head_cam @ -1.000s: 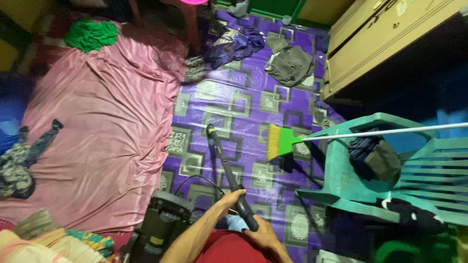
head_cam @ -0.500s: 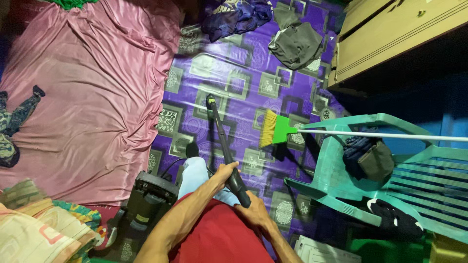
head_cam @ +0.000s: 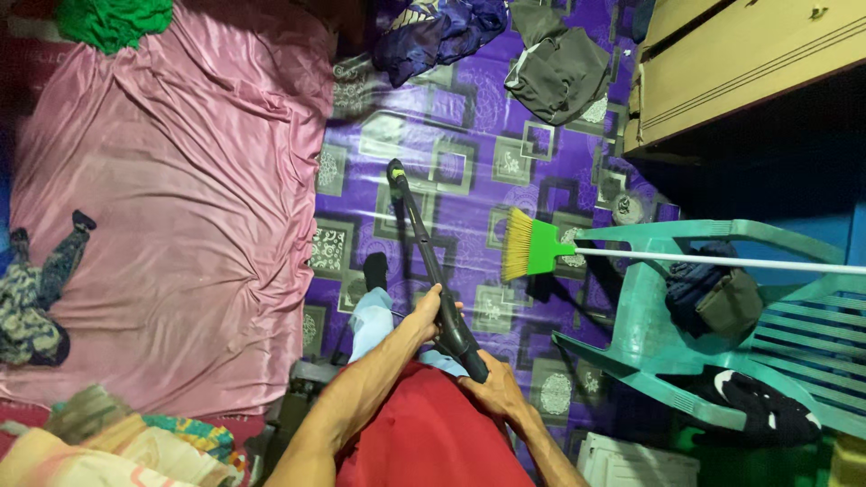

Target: The person uses a handheld vacuum cleaner to clean a patterned purple floor in a cluttered room. After vacuuming, the person picks up several pieces of clothing from the floor, folds them, and places them into a pink laundry basket.

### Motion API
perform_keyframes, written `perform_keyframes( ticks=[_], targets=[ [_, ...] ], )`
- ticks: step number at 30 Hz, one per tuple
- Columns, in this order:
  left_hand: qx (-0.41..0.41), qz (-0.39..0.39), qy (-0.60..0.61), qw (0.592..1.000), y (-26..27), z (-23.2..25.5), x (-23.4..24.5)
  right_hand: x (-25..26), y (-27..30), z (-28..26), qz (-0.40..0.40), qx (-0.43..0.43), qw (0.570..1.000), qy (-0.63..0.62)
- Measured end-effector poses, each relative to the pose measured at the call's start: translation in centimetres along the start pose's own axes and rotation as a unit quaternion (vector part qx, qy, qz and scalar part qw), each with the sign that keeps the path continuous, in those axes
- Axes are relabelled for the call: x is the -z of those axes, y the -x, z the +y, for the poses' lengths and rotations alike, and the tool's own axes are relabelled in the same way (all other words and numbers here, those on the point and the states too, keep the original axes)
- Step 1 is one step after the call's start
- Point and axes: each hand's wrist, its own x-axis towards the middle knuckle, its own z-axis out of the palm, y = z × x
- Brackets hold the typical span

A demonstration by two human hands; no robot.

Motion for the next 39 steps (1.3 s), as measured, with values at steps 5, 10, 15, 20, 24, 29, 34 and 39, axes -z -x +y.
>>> perform_keyframes(
  ticks=[5, 10, 15, 20, 24, 29, 34, 39],
  targets=[
    [-0.020, 0.005, -0.068, 0.997, -0.1, 3.5, 0.6, -0.3, -3.0, -2.1, 0.006, 0.015, 0.999, -0.042],
    [-0.058, -0.030, -0.091, 0.994, -0.5, 7.6, 1.5, -0.3, -6.4, -5.9, 0.006, 0.001, 0.999, -0.039],
    [-0.089, 0.004, -0.088, 0.992, -0.2, 14.1, 0.7, -0.1, -10.4, -9.9, 0.014, 0.040, 0.998, -0.039],
    [-0.076, 0.002, -0.118, 0.990, 0.5, 18.7, -0.5, 0.6, -12.3, -12.2, 0.004, 0.007, 0.998, -0.056],
    [-0.101, -0.008, -0.124, 0.987, -1.5, 19.7, -1.2, 0.9, -13.7, -12.0, 0.005, -0.018, 0.999, -0.051],
    [-0.125, 0.015, -0.066, 0.990, -3.3, 21.5, -0.1, -0.4, -17.8, -13.8, 0.054, -0.003, 0.998, -0.032],
    [-0.140, 0.041, -0.112, 0.983, -4.0, 21.6, 1.6, -2.0, -19.0, -16.8, 0.105, 0.083, 0.990, -0.037],
    [-0.104, 0.057, -0.177, 0.977, -3.0, 18.3, 3.1, -0.9, -14.8, -18.4, 0.013, -0.020, 0.999, -0.033]
  ],
)
